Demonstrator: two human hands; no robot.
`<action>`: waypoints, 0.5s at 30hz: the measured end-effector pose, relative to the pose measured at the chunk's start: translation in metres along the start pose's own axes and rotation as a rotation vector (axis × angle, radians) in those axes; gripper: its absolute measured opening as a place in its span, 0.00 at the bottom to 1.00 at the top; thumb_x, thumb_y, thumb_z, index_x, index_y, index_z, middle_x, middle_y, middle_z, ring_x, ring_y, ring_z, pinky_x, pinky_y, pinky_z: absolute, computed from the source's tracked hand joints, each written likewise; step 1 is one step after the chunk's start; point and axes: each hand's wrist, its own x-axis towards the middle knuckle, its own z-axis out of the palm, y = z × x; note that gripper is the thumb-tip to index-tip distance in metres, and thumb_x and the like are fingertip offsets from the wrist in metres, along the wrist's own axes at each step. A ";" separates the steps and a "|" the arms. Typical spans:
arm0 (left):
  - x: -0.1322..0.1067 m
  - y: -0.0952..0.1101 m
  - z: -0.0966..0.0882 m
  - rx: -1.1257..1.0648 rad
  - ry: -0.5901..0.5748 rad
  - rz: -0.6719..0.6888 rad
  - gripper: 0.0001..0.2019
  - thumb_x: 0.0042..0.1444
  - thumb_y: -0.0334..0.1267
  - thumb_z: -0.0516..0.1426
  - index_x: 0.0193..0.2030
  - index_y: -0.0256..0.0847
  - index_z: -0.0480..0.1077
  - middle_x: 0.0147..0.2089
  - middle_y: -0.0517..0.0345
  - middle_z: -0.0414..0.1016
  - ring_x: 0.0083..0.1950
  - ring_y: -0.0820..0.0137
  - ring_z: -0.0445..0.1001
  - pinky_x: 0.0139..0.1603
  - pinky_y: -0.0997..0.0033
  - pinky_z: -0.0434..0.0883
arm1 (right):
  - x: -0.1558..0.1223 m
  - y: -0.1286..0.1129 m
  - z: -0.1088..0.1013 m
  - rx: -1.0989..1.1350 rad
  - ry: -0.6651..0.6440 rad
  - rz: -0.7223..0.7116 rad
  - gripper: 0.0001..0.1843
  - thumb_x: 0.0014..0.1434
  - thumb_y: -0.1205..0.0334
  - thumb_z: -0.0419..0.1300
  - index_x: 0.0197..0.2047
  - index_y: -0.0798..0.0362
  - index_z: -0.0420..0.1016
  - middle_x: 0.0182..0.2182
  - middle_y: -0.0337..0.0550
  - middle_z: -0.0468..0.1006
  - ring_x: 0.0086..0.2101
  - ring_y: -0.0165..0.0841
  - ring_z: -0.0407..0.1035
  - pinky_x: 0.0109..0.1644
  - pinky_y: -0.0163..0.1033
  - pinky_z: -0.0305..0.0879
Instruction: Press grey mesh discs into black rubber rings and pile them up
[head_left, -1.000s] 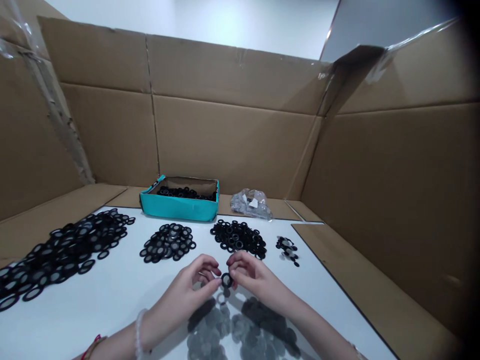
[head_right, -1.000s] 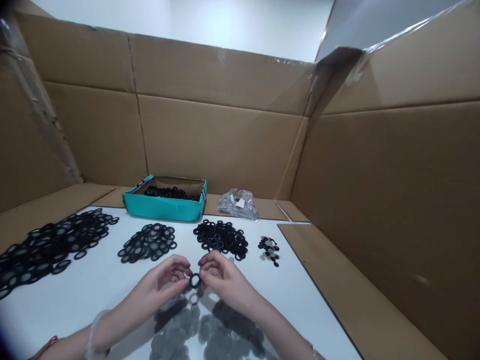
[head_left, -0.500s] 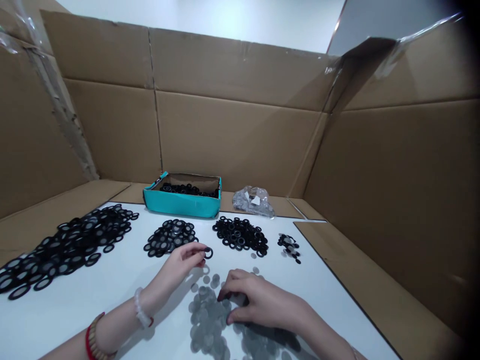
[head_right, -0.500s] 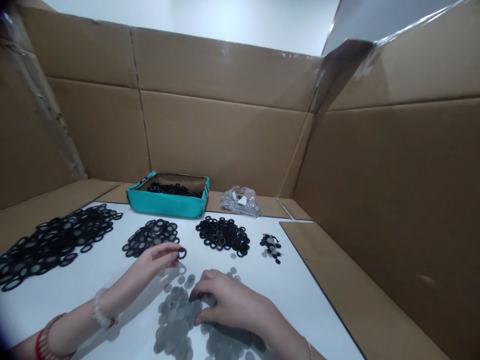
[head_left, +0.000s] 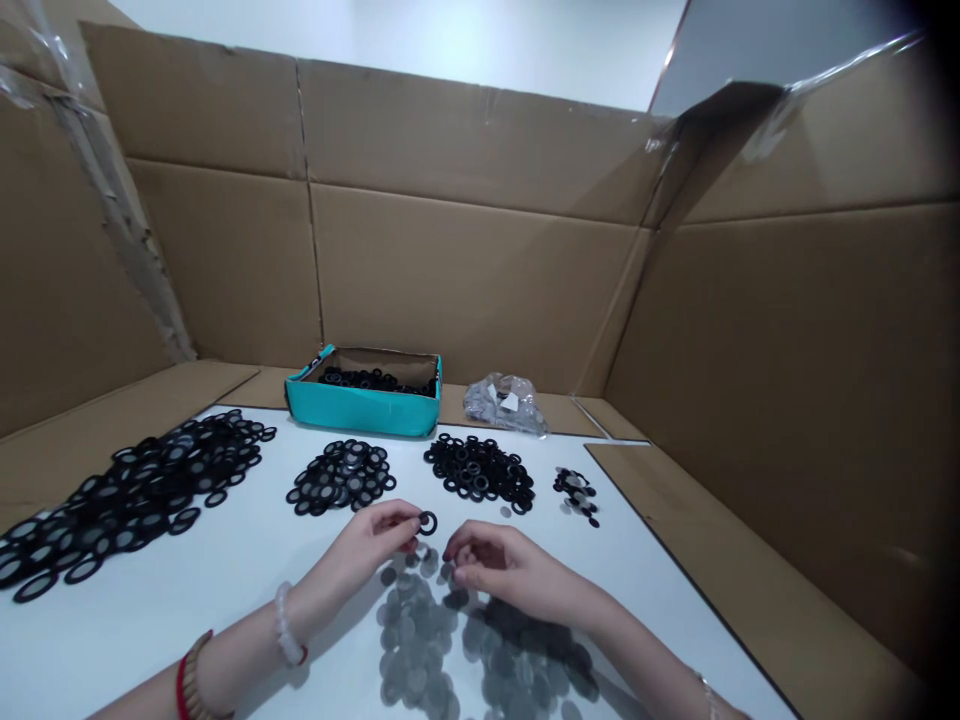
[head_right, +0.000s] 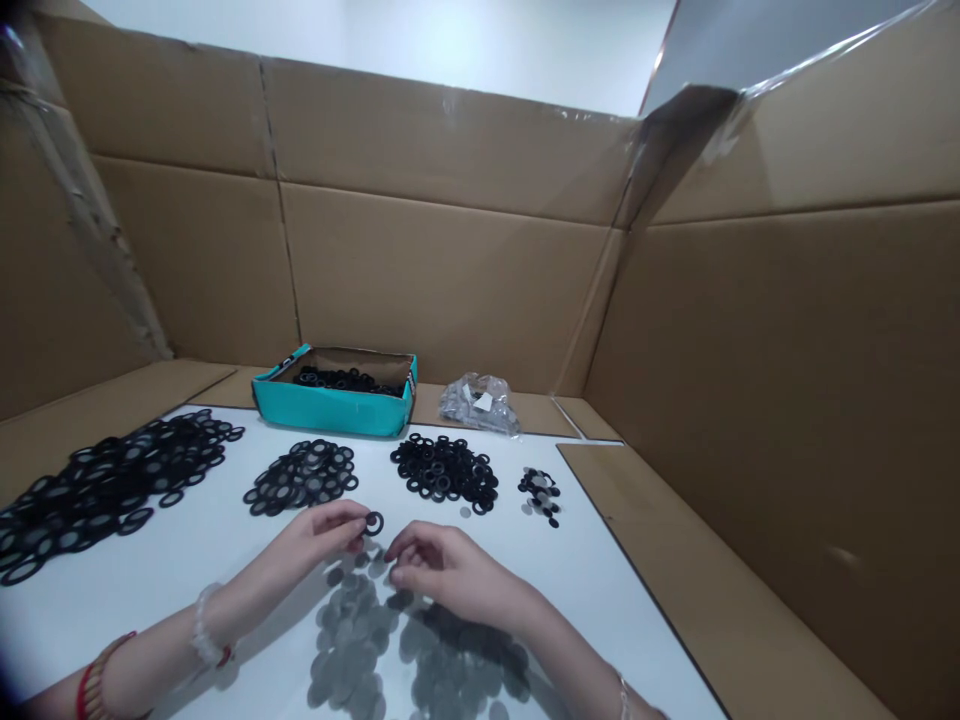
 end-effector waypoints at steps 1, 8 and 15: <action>-0.001 0.001 0.001 0.008 -0.017 0.012 0.13 0.48 0.45 0.58 0.34 0.38 0.72 0.30 0.55 0.74 0.34 0.67 0.71 0.36 0.70 0.66 | 0.002 0.000 0.002 0.060 0.024 -0.020 0.16 0.53 0.53 0.61 0.40 0.55 0.70 0.29 0.38 0.70 0.29 0.28 0.64 0.34 0.33 0.60; -0.011 0.008 0.013 0.016 -0.109 0.052 0.13 0.48 0.45 0.58 0.34 0.37 0.72 0.34 0.52 0.75 0.37 0.64 0.71 0.39 0.68 0.67 | 0.011 0.003 0.014 0.210 0.272 -0.100 0.19 0.48 0.53 0.66 0.37 0.55 0.66 0.25 0.35 0.66 0.27 0.27 0.63 0.32 0.33 0.58; -0.013 -0.003 0.015 0.113 -0.075 0.190 0.07 0.52 0.40 0.57 0.35 0.39 0.71 0.35 0.54 0.74 0.38 0.66 0.71 0.39 0.71 0.68 | 0.012 0.001 0.016 0.146 0.290 -0.051 0.18 0.48 0.48 0.64 0.27 0.56 0.67 0.19 0.34 0.66 0.23 0.27 0.61 0.29 0.33 0.57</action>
